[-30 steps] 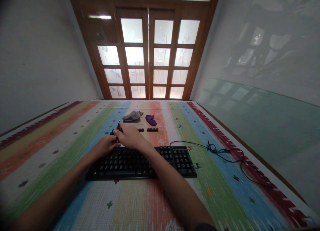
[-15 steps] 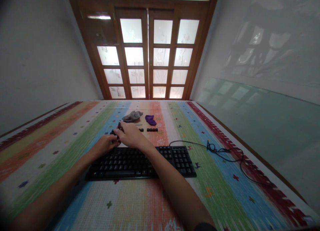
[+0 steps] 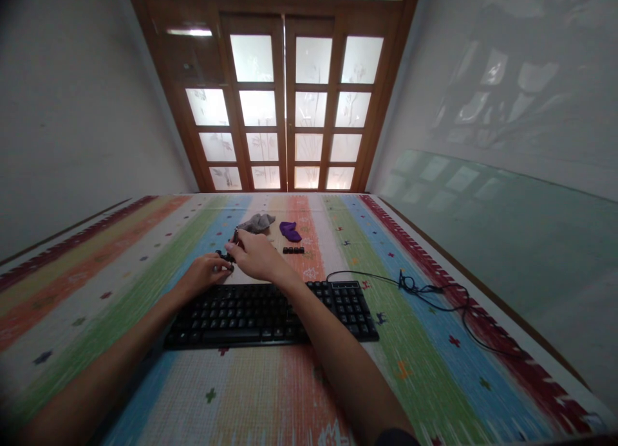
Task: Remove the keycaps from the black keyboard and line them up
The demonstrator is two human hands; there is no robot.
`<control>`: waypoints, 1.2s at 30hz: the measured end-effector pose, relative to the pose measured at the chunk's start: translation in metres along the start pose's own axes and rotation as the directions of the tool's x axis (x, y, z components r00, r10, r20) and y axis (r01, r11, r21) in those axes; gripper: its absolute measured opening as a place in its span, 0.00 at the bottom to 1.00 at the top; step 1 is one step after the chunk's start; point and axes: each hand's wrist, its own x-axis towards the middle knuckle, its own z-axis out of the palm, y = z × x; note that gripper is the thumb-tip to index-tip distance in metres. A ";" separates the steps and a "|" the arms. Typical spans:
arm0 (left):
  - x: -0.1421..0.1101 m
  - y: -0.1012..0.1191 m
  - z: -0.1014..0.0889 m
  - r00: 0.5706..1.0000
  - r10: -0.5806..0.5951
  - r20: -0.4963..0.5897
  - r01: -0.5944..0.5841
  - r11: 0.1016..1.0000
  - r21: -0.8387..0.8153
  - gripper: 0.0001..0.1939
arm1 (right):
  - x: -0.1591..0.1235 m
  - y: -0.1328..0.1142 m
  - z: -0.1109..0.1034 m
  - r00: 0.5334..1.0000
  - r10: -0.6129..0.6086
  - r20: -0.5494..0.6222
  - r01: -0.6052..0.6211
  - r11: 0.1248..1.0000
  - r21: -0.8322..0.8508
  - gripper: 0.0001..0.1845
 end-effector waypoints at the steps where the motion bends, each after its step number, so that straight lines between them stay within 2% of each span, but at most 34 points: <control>1: 0.001 -0.001 0.000 1.000 -0.004 -0.005 0.004 1.000 0.005 0.08 | 0.000 0.000 -0.001 1.000 0.001 -0.002 -0.001 1.000 -0.004 0.06; 7: 0.007 -0.001 0.000 1.000 -0.009 -0.004 0.009 0.999 0.048 0.08 | 0.002 0.004 -0.005 1.000 0.016 -0.001 -0.016 1.000 0.006 0.07; 16: 0.009 -0.003 0.002 1.000 -0.002 0.015 0.003 1.000 -0.027 0.08 | 0.001 0.003 -0.006 1.000 0.027 -0.005 -0.027 1.000 0.011 0.07; 23: 0.014 -0.002 0.010 1.000 0.024 0.020 -0.023 1.000 -0.013 0.08 | 0.001 0.005 -0.006 1.000 0.013 0.000 -0.013 1.000 0.012 0.07; 29: 0.025 -0.006 0.021 0.995 0.099 -0.027 -0.099 0.995 -0.008 0.08 | 0.002 0.005 -0.006 1.000 0.006 0.006 -0.006 1.000 0.002 0.06; 36: 0.035 -0.008 0.026 0.996 0.069 -0.060 -0.069 0.998 -0.004 0.08 | 0.001 0.003 -0.006 1.000 0.008 0.030 -0.007 1.000 -0.019 0.06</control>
